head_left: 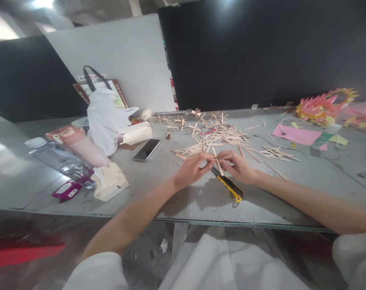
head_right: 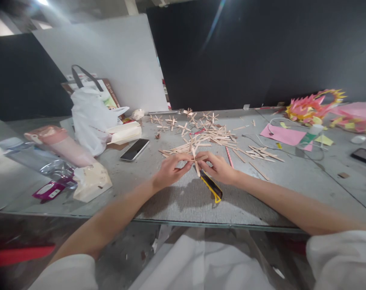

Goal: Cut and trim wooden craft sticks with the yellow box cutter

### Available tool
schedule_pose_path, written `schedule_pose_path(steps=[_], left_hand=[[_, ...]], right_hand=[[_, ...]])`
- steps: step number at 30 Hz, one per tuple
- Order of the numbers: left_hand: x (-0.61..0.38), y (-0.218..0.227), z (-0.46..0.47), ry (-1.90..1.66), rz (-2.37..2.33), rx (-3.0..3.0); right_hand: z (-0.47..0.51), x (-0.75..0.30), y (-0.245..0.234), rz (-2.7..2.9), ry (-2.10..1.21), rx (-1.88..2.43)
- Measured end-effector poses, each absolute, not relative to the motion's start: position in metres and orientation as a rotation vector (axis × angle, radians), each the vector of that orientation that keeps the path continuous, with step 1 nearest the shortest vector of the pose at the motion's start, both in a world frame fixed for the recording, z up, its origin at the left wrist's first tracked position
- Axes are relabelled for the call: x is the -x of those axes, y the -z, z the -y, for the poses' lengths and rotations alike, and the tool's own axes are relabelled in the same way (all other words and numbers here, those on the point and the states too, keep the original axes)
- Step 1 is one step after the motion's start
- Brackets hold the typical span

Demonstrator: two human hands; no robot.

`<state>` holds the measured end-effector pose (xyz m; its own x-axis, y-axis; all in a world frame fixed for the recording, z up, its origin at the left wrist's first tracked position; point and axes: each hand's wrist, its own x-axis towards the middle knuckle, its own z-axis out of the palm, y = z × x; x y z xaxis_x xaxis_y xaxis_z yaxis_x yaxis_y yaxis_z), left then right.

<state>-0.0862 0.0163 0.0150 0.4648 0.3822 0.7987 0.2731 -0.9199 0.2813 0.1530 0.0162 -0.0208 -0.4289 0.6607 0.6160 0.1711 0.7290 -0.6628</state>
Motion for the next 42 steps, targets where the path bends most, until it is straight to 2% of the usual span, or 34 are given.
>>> schedule_pose_path(steps=[10, 29, 42], left_hand=[[0.0845, -0.0163, -0.0183, -1.512, -0.445, -2.609], [0.0866, -0.0149, -0.0153, -1.388, -0.660, -2.614], [0.0843, -0.0143, -0.0154, -1.456, -0.488, -2.645]], right_hand=[[-0.0149, -0.1527, 0.0159, 2.015, -0.547, 0.619], [-0.0200, -0.1556, 0.0116, 2.057, -0.483, 0.611], [-0.0212, -0.1563, 0.0143, 2.056, -0.358, 0.499]])
